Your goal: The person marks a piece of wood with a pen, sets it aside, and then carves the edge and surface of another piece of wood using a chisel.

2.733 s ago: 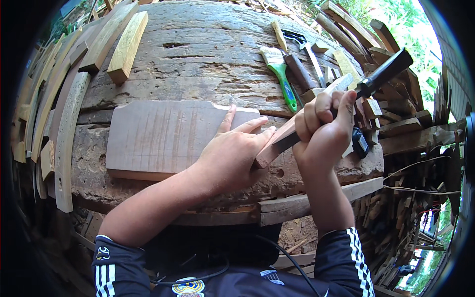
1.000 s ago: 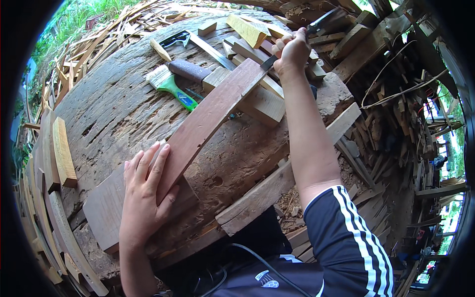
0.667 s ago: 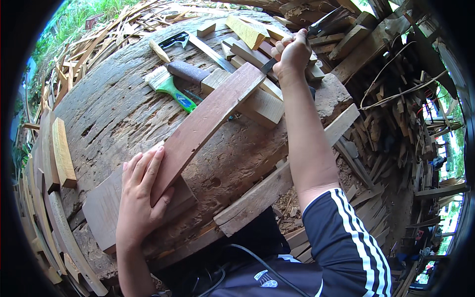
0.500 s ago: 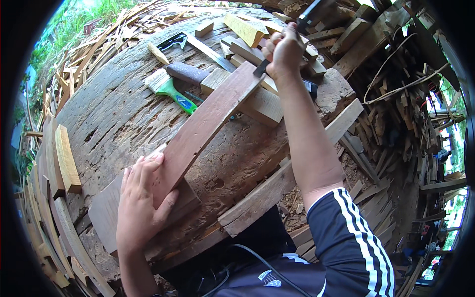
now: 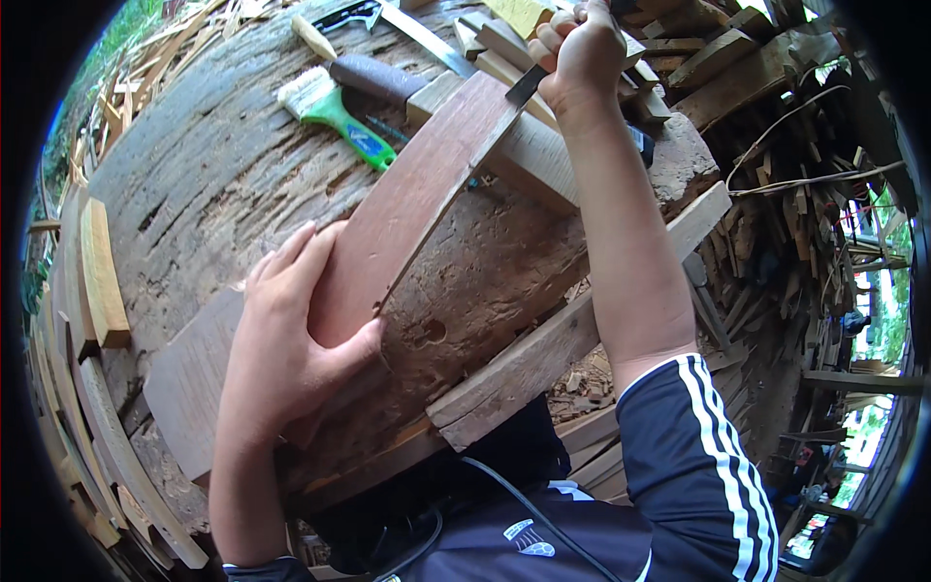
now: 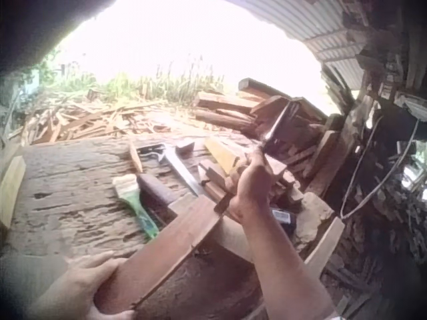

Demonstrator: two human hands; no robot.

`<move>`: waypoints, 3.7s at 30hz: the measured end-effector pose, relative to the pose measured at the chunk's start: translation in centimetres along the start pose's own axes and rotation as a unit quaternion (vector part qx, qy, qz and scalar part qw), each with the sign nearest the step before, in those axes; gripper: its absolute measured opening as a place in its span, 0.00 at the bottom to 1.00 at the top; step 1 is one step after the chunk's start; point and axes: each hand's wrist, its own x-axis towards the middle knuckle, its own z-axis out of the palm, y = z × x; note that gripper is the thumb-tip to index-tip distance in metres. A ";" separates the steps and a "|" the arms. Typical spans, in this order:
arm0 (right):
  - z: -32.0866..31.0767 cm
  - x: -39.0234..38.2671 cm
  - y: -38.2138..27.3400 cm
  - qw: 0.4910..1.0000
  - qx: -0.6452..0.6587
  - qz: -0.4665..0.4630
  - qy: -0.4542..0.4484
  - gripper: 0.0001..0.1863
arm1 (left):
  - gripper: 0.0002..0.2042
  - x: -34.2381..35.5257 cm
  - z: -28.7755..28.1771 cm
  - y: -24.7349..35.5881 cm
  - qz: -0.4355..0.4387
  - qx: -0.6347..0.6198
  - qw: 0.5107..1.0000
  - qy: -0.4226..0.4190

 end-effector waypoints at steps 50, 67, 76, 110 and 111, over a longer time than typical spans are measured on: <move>1.7 -1.5 2.4 0.960 0.159 0.018 -0.228 0.14 | 0.37 -0.8 -0.3 -1.2 0.010 -0.065 0.997 0.036; 4.6 -2.2 1.1 0.992 -0.012 -0.076 0.102 0.18 | 0.37 0.2 -0.4 -0.3 0.008 -0.093 0.996 0.015; 3.0 -2.3 1.1 0.956 0.201 0.106 -0.185 0.20 | 0.36 -0.1 -0.4 -1.0 0.003 -0.092 0.996 0.021; 5.4 -4.5 3.4 0.981 -0.129 -0.103 -0.098 0.18 | 0.35 -0.7 0.2 -1.7 0.005 -0.081 0.996 0.032; 4.2 -2.5 3.0 0.975 -0.135 -0.124 -0.125 0.19 | 0.35 -0.5 0.1 -1.5 0.002 -0.081 0.996 0.032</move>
